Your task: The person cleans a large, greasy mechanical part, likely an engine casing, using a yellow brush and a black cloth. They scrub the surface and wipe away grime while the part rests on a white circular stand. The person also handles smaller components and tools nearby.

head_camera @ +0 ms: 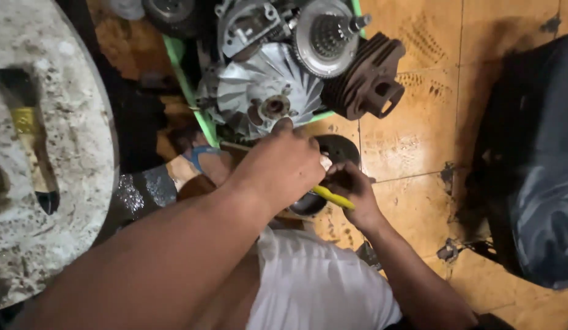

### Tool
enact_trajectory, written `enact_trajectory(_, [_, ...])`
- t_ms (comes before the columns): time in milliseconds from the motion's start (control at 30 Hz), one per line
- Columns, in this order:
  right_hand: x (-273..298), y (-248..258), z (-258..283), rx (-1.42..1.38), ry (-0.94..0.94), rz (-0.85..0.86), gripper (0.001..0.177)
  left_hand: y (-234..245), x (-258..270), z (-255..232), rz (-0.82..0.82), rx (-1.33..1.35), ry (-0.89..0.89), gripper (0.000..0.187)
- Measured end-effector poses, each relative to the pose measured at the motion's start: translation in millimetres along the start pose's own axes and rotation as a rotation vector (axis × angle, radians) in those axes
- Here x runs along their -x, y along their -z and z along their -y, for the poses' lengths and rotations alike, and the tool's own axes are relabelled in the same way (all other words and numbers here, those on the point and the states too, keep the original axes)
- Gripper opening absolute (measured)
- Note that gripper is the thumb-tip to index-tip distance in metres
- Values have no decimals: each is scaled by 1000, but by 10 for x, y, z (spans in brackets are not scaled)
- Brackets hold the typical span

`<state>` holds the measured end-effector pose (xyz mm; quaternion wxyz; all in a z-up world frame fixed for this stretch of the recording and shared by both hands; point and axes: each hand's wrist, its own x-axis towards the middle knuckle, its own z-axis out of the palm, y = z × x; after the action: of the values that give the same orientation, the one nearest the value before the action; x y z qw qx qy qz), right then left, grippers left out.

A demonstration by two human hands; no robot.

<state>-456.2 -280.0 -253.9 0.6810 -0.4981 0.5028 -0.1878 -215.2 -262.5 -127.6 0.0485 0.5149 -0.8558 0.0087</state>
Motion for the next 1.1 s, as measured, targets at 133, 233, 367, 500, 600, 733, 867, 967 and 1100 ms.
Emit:
enact_trajectory(133, [-218, 49, -106, -58, 66, 53, 30, -432, -164, -100, -75, -87, -10, 14])
enact_trajectory(233, [-278, 132, -346, 15, 118, 85, 27, -606, -213, -184, -30, -13, 15, 14])
enact_trajectory(367, [-578, 132, -384, -1, 261, 137, 29, -568, -266, -75, -61, -146, 10, 11])
enact_trajectory(500, [-620, 192, -467, 35, 203, 142, 29, -563, -257, -66, -70, -171, 0, 17])
enact_trajectory(600, [-669, 212, -298, 184, 210, 152, 31, -575, -253, -75, -89, -229, -18, 16])
enact_trajectory(733, [-708, 326, -120, 289, 194, 149, 33, -639, -251, -124, -68, -266, 1, 16])
enact_trajectory(867, [-749, 479, -93, 324, 89, 164, 26, -667, -268, -94, -105, -295, -16, 17])
enact_trajectory(967, [-580, 487, 411, 427, -76, 244, 30, -597, -309, -26, -167, -307, -50, 20])
enact_trajectory(1100, [-346, 503, 1205, 691, -258, 246, 33, -557, -340, -55, -242, -226, -72, 16])
